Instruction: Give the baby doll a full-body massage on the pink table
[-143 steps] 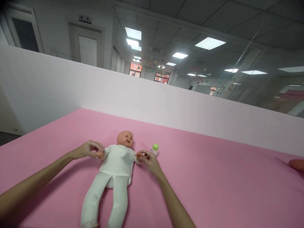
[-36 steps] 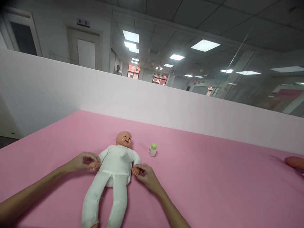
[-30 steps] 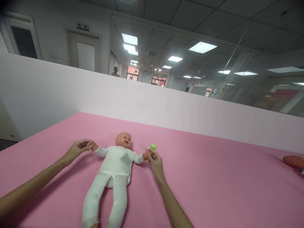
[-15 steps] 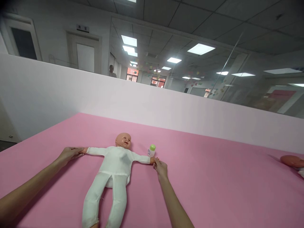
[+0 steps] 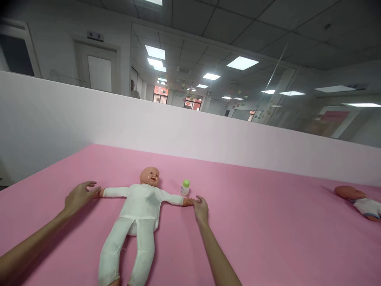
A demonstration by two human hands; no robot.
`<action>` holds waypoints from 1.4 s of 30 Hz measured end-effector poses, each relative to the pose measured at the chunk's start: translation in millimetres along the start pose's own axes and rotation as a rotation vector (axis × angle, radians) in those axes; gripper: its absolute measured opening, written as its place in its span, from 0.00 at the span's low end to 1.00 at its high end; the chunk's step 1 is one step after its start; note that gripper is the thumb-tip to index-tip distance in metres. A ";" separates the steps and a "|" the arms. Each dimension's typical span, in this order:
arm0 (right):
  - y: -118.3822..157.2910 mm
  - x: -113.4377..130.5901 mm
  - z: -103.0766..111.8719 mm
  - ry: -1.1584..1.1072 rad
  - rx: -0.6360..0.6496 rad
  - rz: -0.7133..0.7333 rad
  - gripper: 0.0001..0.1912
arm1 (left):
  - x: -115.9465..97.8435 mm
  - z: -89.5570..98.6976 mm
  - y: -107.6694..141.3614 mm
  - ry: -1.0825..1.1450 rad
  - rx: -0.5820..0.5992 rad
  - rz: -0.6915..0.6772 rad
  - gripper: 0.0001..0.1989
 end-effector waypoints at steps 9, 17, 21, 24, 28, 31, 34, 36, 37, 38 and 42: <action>-5.9 33.2 -39.1 0.120 0.155 0.397 0.25 | -224.7 -23.9 88.5 1.110 0.528 -0.388 0.22; -32.6 27.5 -63.2 0.415 0.431 0.643 0.30 | -346.5 -95.8 103.4 1.580 1.174 0.329 0.39; -35.2 7.4 -64.6 0.491 0.487 0.724 0.29 | -353.3 -114.1 99.4 1.624 1.204 0.369 0.43; -34.6 2.7 -64.9 0.502 0.475 0.756 0.29 | -351.2 -126.3 97.0 1.641 1.219 0.396 0.45; -36.3 15.6 -63.1 0.537 0.485 0.685 0.30 | -346.1 -129.2 91.7 1.651 1.232 0.393 0.47; -19.0 36.5 -69.2 0.483 0.480 0.647 0.32 | -340.8 -115.2 90.5 1.653 1.221 0.325 0.46; 33.5 60.5 -93.2 0.343 0.482 0.594 0.37 | -334.7 -95.8 102.6 1.679 1.142 0.155 0.43; 79.6 80.4 -117.5 0.274 0.506 0.626 0.42 | -326.9 -85.6 118.7 1.699 1.001 0.103 0.42; 101.0 92.0 -130.8 0.251 0.562 0.680 0.47 | -321.0 -80.8 127.1 1.712 0.910 0.106 0.42; 117.7 103.6 -143.1 0.238 0.619 0.723 0.48 | -314.1 -75.6 134.9 1.724 0.834 0.118 0.42; 127.3 137.4 -170.7 0.217 0.706 0.712 0.45 | -280.3 -42.9 145.8 1.746 0.906 0.081 0.40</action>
Point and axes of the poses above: each hand's wrist, its own y-axis away from the middle knuckle, its own z-axis out of the back of the hand, x = y × z, the point moved 3 cm from there along -y, towards the middle knuckle, and after that the axes turned 13 degrees about -y, right-handed, at the moved point
